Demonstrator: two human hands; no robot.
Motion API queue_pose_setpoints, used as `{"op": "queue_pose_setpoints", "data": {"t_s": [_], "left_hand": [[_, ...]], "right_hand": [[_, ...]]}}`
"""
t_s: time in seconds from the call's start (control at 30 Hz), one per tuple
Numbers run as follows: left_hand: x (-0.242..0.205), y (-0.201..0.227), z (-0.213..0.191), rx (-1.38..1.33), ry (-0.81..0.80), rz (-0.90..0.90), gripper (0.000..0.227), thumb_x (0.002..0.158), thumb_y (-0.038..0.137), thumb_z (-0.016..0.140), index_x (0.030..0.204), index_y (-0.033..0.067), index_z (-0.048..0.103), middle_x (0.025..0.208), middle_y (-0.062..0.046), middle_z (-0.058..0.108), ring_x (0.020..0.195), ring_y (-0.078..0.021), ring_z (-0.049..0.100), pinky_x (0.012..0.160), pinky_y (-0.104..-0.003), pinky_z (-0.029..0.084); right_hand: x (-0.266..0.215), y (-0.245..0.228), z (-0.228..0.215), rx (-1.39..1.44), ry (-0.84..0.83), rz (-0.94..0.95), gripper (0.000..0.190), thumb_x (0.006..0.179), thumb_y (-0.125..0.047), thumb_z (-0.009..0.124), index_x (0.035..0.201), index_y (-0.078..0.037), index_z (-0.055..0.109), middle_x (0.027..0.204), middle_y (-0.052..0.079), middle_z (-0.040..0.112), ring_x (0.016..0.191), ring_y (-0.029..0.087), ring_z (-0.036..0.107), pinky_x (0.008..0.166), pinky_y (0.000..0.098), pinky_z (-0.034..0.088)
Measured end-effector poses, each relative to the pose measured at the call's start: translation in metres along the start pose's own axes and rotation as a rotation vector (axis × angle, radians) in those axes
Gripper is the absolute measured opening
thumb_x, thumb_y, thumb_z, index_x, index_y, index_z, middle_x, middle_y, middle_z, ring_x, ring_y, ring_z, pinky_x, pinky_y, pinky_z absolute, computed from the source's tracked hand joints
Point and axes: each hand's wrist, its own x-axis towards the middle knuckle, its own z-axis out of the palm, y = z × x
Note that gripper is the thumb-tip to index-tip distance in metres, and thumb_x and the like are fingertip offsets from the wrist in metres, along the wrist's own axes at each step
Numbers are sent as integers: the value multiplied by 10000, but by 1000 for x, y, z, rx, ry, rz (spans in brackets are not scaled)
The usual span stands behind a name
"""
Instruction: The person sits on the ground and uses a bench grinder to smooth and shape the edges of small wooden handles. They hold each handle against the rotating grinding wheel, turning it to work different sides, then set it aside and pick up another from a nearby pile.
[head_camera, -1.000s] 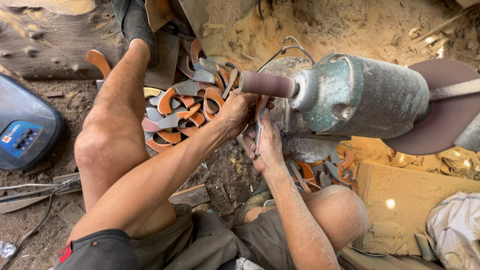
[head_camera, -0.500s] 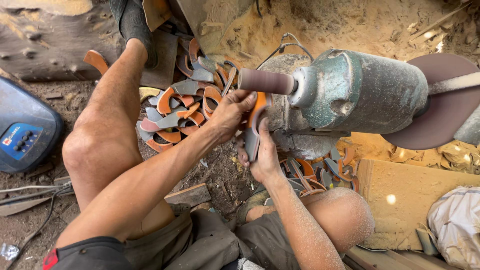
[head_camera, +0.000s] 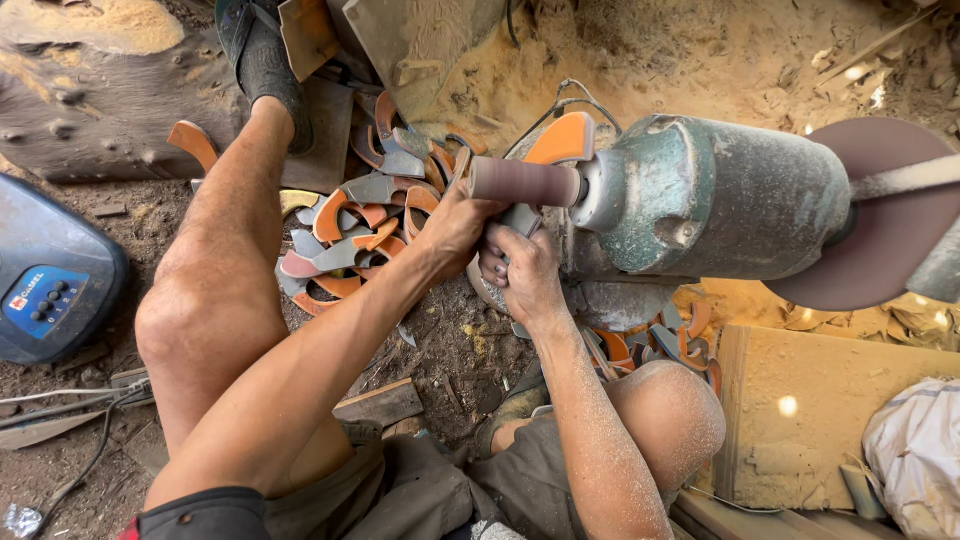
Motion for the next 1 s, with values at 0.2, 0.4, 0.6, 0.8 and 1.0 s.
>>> {"op": "queue_pose_setpoints", "data": {"t_s": [0.2, 0.4, 0.6, 0.8, 1.0], "left_hand": [[20, 11, -6, 0, -58, 60, 394, 959, 236, 696, 1293, 36, 634, 1061, -83, 721, 914, -132, 689, 827, -304, 633], [20, 16, -7, 24, -125, 69, 468, 944, 292, 719, 1304, 5, 640, 1069, -83, 716, 966, -131, 684, 874, -280, 603], [21, 19, -5, 36, -128, 102, 405, 978, 290, 705, 1258, -2, 679, 1004, -77, 718, 932, -131, 662, 866, -274, 578], [21, 14, -6, -13, -125, 107, 350, 955, 242, 723, 1220, 16, 685, 995, -61, 718, 922, -123, 675, 884, -286, 595], [13, -8, -7, -111, -38, 42, 255, 946, 160, 696, 1138, -9, 701, 1012, -77, 731, 905, -148, 681, 838, -312, 601]], "right_hand": [[9, -4, 7, 21, -17, -52, 249, 971, -47, 592, 752, -105, 489, 695, -32, 415, 534, 63, 399, 472, 261, 326], [12, -3, 10, 22, -8, -60, 230, 981, -51, 584, 777, -99, 489, 698, -35, 405, 541, 63, 399, 480, 257, 327], [14, -5, 13, 30, 4, -59, 192, 977, -45, 592, 810, -88, 508, 706, -31, 417, 539, 64, 404, 473, 257, 326], [12, -9, 12, 21, -10, -44, 209, 981, -45, 591, 793, -89, 510, 690, -31, 418, 522, 57, 398, 459, 253, 321], [-4, -13, 9, -30, -12, 8, 235, 952, -37, 585, 734, -87, 512, 680, -22, 456, 507, 52, 394, 436, 246, 306]]}}
